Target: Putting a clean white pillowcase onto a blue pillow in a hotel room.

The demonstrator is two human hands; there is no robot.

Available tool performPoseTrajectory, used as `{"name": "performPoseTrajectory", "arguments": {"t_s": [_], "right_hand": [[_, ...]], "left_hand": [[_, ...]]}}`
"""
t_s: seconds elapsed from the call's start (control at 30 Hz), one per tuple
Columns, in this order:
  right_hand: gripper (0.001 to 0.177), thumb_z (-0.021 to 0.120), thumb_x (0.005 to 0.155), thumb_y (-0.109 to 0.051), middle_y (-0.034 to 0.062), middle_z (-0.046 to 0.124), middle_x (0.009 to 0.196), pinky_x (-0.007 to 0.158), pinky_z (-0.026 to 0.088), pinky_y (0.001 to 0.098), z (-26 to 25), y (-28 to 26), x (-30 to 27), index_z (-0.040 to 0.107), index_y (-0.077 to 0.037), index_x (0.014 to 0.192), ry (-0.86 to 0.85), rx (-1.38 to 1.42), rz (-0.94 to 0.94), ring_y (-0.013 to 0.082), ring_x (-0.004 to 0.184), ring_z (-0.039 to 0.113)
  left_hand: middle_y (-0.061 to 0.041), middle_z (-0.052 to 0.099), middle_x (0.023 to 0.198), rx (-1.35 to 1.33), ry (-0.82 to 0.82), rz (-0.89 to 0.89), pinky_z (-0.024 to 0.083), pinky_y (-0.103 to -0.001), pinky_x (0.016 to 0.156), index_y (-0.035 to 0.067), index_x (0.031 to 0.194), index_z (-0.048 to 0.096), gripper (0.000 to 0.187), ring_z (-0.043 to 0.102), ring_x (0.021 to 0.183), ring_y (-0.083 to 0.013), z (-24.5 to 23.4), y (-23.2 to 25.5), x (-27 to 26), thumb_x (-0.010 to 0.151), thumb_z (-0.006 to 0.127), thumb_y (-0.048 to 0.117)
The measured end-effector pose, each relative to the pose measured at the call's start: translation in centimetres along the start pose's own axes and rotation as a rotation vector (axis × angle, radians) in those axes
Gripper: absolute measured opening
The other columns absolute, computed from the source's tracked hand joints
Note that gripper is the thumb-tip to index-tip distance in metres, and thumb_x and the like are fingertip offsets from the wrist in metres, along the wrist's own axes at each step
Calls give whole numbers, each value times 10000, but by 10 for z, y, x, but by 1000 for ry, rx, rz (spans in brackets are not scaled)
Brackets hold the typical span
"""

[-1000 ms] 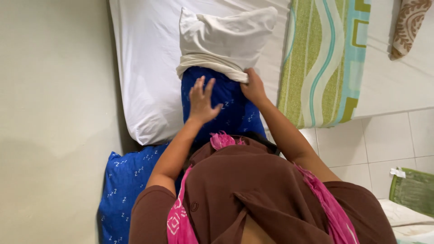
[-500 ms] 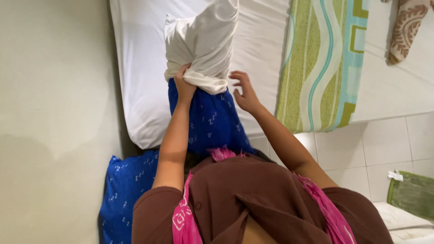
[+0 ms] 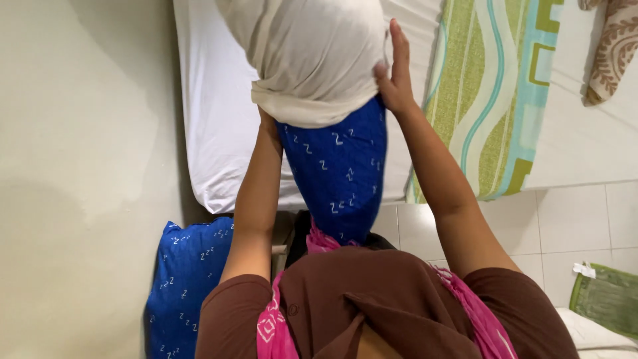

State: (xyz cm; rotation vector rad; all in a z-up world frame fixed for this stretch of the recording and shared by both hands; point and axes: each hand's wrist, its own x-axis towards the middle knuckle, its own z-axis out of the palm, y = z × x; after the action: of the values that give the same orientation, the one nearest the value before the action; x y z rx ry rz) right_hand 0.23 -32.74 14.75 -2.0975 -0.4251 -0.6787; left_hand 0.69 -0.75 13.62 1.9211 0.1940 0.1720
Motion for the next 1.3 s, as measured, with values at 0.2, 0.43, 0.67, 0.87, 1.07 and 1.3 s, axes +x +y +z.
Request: {"name": "performPoseTrajectory", "arguments": {"t_s": [0.2, 0.43, 0.67, 0.87, 1.07, 1.3], "right_hand": [[344, 482, 1153, -204, 191, 525, 1370, 1122, 426, 427, 8, 10, -4, 408, -67, 1460, 24, 229, 232, 304, 1274, 522], [75, 588, 1003, -92, 181, 682, 889, 740, 539, 420, 55, -28, -91, 651, -56, 1022, -163, -60, 369, 351, 810, 685], [86, 686, 929, -67, 156, 645, 946, 777, 503, 443, 66, -63, -122, 648, -59, 1006, -89, -35, 254, 375, 868, 634], [86, 644, 990, -42, 208, 600, 1116, 855, 497, 460, 48, -42, -118, 577, -40, 1043, 19, -34, 147, 386, 980, 602], [105, 629, 1037, -126, 188, 656, 932, 716, 520, 449, 42, -58, -107, 582, -45, 1082, -2, -99, 296, 379, 809, 648], [206, 691, 953, -254, 168, 701, 838, 672, 523, 492, 53, -119, -140, 610, -98, 1060, -375, -114, 343, 400, 775, 688]], "left_hand": [[-213, 596, 1339, 44, 14, -171, 497, -386, 1073, -17, 1384, 503, 569, 599, 1250, -319, 14, -26, 21, 904, 711, 205], [-235, 522, 1425, 102, 3, -415, 474, -403, 1112, -25, 1458, 414, 706, 540, 1321, -342, 92, -220, 21, 880, 732, 227], [-131, 478, 1488, 437, -424, 691, 317, -444, 1223, 119, 1536, 419, 847, 411, 1432, -314, 60, -59, -24, 730, 574, -93], [-59, 659, 1232, 267, -294, 842, 512, -426, 1044, 142, 1213, 651, 276, 630, 1205, -292, 61, -36, -27, 963, 663, 25], [-171, 666, 1002, 262, -408, 975, 546, -490, 849, 73, 1033, 634, 185, 656, 952, -383, 55, -41, -96, 859, 632, 135], [-192, 700, 751, 344, -334, 529, 528, -529, 625, 59, 933, 612, 254, 688, 720, -429, 38, -46, -75, 961, 629, 311]]}}
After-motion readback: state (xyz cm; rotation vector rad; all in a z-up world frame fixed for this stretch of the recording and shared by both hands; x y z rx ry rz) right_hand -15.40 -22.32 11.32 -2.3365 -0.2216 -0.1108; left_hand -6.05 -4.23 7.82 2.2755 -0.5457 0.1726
